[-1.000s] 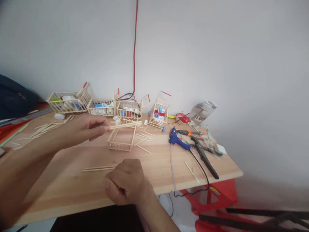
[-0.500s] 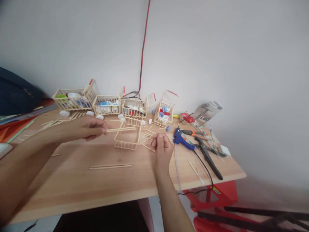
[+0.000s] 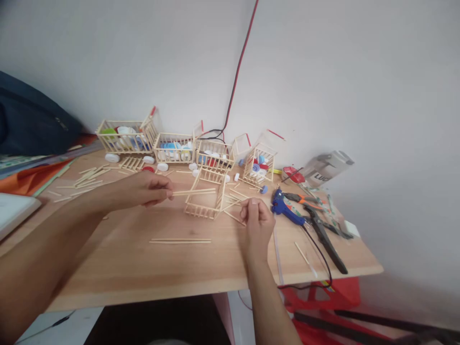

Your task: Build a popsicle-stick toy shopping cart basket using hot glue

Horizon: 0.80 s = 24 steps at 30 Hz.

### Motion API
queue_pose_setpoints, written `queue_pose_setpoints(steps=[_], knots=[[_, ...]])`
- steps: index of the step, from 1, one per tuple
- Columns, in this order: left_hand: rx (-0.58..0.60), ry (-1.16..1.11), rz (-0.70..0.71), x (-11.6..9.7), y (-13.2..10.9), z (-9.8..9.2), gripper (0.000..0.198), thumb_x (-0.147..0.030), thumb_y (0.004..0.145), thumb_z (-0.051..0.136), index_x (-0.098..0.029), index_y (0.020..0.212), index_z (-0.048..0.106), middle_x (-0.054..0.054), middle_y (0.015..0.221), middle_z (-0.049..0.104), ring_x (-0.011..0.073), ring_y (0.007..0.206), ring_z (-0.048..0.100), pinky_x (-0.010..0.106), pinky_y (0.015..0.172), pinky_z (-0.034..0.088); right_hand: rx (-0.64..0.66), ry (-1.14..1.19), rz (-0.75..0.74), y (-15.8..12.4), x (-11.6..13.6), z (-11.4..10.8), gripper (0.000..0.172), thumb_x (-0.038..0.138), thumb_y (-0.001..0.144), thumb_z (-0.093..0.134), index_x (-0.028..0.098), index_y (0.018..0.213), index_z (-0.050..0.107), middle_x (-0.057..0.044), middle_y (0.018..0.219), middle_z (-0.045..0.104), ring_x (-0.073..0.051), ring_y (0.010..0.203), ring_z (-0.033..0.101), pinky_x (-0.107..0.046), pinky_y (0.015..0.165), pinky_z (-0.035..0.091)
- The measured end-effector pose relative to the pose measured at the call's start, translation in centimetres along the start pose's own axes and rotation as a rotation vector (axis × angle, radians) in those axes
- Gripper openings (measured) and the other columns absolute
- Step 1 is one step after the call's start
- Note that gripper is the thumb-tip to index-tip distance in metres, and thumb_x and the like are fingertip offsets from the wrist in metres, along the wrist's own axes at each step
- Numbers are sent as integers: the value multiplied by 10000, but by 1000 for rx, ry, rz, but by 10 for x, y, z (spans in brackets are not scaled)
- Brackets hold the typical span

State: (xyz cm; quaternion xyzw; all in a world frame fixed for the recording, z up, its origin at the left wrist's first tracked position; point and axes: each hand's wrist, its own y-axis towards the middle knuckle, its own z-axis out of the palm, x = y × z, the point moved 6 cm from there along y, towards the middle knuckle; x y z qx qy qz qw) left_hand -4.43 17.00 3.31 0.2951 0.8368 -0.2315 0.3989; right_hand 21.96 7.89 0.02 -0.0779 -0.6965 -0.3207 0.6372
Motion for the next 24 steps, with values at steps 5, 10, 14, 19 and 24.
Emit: queue_pose_setpoints(steps=[5, 10, 14, 19, 24], knots=[[42, -61, -2, 6, 7, -1, 194, -341, 800, 542, -160, 752, 591, -50, 481, 483, 87, 446, 403, 208, 459, 293, 11, 8, 18, 1, -2, 0, 324, 472, 903, 580, 180, 771, 630, 43, 576, 483, -89, 532, 414, -212, 491, 298], [103, -96, -15, 3, 14, -3, 194, -347, 797, 570, -156, 772, 599, -46, 488, 483, 84, 442, 393, 212, 453, 273, -8, 30, 22, 1, -3, -1, 289, 454, 909, 574, 187, 829, 650, 26, 679, 521, -100, 603, 457, -218, 537, 329], [152, -85, -60, 1, 18, -2, 192, -350, 790, 589, -160, 759, 587, -49, 477, 466, 86, 447, 383, 215, 454, 262, 13, -125, -10, 1, -2, -3, 355, 457, 945, 498, 180, 952, 719, 5, 745, 542, -119, 641, 465, -245, 580, 349], [207, -74, -48, -3, 19, 0, 186, -337, 787, 585, -152, 774, 598, -49, 505, 448, 88, 457, 380, 222, 463, 260, 57, -330, -184, -3, 13, 1, 402, 397, 990, 411, 185, 1107, 732, -43, 853, 620, -169, 809, 552, -312, 756, 425], [238, -34, -14, -13, 20, 1, 169, -311, 790, 568, -149, 756, 602, -45, 535, 448, 82, 461, 375, 227, 468, 258, 63, -401, -300, -8, 23, 7, 383, 354, 994, 411, 192, 1097, 743, -61, 893, 645, -171, 823, 580, -321, 764, 449]])
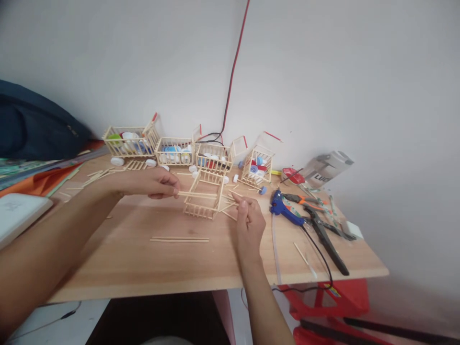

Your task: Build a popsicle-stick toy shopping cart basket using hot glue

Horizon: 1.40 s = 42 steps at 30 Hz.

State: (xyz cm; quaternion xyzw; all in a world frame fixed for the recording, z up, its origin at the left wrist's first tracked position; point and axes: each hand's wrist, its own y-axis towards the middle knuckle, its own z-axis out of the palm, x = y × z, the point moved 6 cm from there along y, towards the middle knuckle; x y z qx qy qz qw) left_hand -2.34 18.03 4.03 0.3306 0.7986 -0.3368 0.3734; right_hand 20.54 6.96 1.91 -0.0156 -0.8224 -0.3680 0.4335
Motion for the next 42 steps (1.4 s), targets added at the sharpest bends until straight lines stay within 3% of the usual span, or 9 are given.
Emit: queue_pose_setpoints(steps=[17, 23, 29, 42], knots=[[146, -158, -33, -2, 18, 8, 196, -328, 707, 650, -148, 700, 574, -46, 544, 440, 69, 457, 341, 233, 473, 216, 85, -70, -146, -6, 12, 10, 317, 299, 975, 468, 217, 1154, 716, -77, 978, 659, -192, 923, 625, -336, 784, 491], [153, -107, -49, -7, 21, 5, 188, -320, 704, 645, -161, 655, 559, -39, 539, 445, 78, 467, 351, 240, 481, 234, 108, -140, -169, -10, 12, 13, 301, 291, 959, 498, 235, 1174, 701, -79, 986, 652, -187, 882, 618, -312, 690, 498], [171, -28, -48, -9, 23, 3, 190, -302, 714, 627, -167, 612, 540, -43, 500, 430, 83, 470, 361, 236, 486, 260, 96, -190, -286, -14, 16, 15, 282, 232, 934, 539, 216, 1158, 709, -86, 982, 664, -197, 927, 622, -347, 813, 502], [135, 32, -125, -6, 23, 1, 117, -272, 703, 623, -158, 720, 606, -28, 578, 555, 99, 530, 503, 212, 512, 373, 131, -205, -267, -16, 14, 17, 266, 257, 942, 525, 217, 1102, 734, -80, 923, 701, -190, 885, 642, -334, 788, 510]])
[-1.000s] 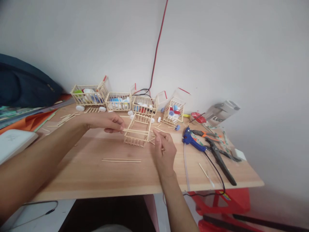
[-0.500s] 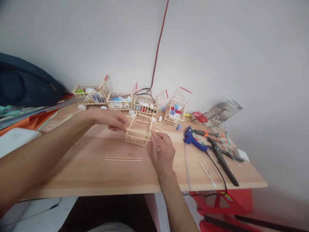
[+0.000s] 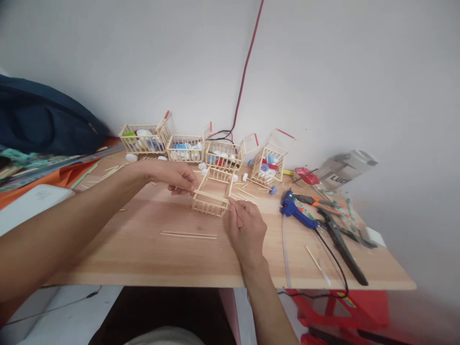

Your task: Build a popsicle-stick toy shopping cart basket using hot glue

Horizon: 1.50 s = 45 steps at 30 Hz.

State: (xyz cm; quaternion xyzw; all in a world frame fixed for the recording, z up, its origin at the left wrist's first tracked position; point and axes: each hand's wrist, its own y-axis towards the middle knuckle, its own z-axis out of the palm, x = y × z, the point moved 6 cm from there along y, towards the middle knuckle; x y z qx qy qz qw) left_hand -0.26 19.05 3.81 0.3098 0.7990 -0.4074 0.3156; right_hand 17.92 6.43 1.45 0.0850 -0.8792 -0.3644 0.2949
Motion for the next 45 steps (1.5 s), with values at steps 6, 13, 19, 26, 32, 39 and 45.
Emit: queue_pose_setpoints(steps=[6, 13, 19, 26, 32, 39, 45], knots=[[7, 21, 9, -1, 1, -1, 117, -271, 708, 615, -154, 710, 616, -18, 587, 562, 106, 537, 505, 219, 514, 375, 4, 2, -3, -1, 0, 1, 264, 231, 934, 542, 202, 1110, 736, -78, 911, 697, -185, 871, 639, -324, 779, 502], [26, 22, 30, -1, 2, -1, 133, -289, 707, 615, -165, 672, 584, -21, 588, 548, 104, 530, 496, 223, 514, 356, 20, 108, 94, -1, -1, 3, 269, 254, 943, 525, 204, 1094, 742, -73, 888, 689, -174, 817, 633, -303, 705, 500], [34, 17, 41, 0, 3, -1, 169, -311, 712, 609, -164, 646, 558, -23, 580, 529, 95, 510, 467, 223, 500, 343, 32, 146, 109, 0, 1, 2, 273, 240, 944, 523, 195, 1099, 743, -74, 896, 694, -166, 806, 630, -294, 693, 491], [57, 20, 24, 0, 5, -1, 188, -330, 704, 626, -162, 658, 555, -29, 584, 519, 89, 522, 464, 213, 501, 339, 60, 152, 143, 1, 1, 3, 286, 230, 945, 512, 197, 1130, 728, -69, 906, 684, -158, 793, 619, -288, 683, 483], [46, 40, 31, -3, 3, -1, 152, -305, 728, 590, -155, 716, 570, -26, 596, 527, 95, 531, 470, 218, 507, 342, 117, 120, 210, -10, 4, 6, 350, 262, 946, 503, 205, 1255, 657, -90, 1012, 665, -198, 918, 620, -338, 747, 511], [36, 60, 8, -2, 3, -1, 147, -289, 717, 590, -147, 752, 591, -21, 612, 537, 96, 540, 463, 219, 516, 352, 116, 146, 215, -17, 4, 10, 381, 278, 959, 499, 239, 1324, 600, -91, 1073, 646, -202, 951, 615, -356, 760, 525], [42, 46, 16, -4, 2, -1, 131, -283, 718, 579, -152, 733, 583, -25, 611, 524, 88, 532, 453, 211, 510, 344, 99, 127, 187, -20, 1, 12, 393, 268, 960, 493, 205, 1338, 583, -108, 1106, 632, -219, 1022, 602, -388, 822, 520]])
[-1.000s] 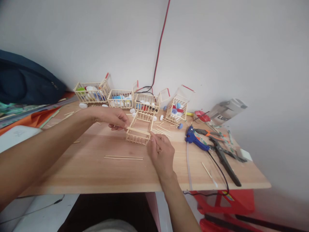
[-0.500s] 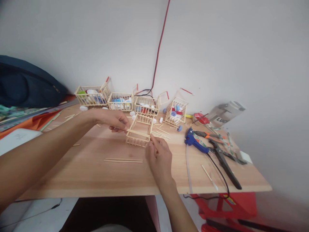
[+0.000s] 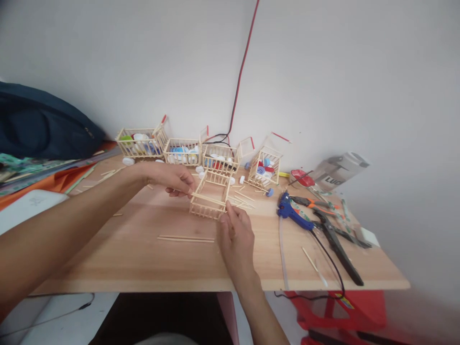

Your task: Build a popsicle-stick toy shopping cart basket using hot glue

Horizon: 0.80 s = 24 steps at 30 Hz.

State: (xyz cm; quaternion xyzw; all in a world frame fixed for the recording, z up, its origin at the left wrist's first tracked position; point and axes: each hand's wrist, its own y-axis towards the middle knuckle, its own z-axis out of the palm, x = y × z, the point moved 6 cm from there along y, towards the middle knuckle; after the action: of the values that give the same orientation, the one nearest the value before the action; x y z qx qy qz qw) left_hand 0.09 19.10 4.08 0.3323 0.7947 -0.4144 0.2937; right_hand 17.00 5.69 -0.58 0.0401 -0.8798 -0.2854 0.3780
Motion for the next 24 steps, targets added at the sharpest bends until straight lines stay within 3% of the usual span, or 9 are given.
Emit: queue_pose_setpoints(steps=[24], knots=[[-8, -27, 2, 3, 0, 1, 94, -235, 701, 578, -149, 734, 595, -30, 590, 523, 90, 524, 448, 215, 501, 336, -9, -27, -21, -1, 1, -1, 384, 281, 952, 503, 216, 1320, 594, -108, 1108, 637, -209, 976, 619, -387, 822, 530]])
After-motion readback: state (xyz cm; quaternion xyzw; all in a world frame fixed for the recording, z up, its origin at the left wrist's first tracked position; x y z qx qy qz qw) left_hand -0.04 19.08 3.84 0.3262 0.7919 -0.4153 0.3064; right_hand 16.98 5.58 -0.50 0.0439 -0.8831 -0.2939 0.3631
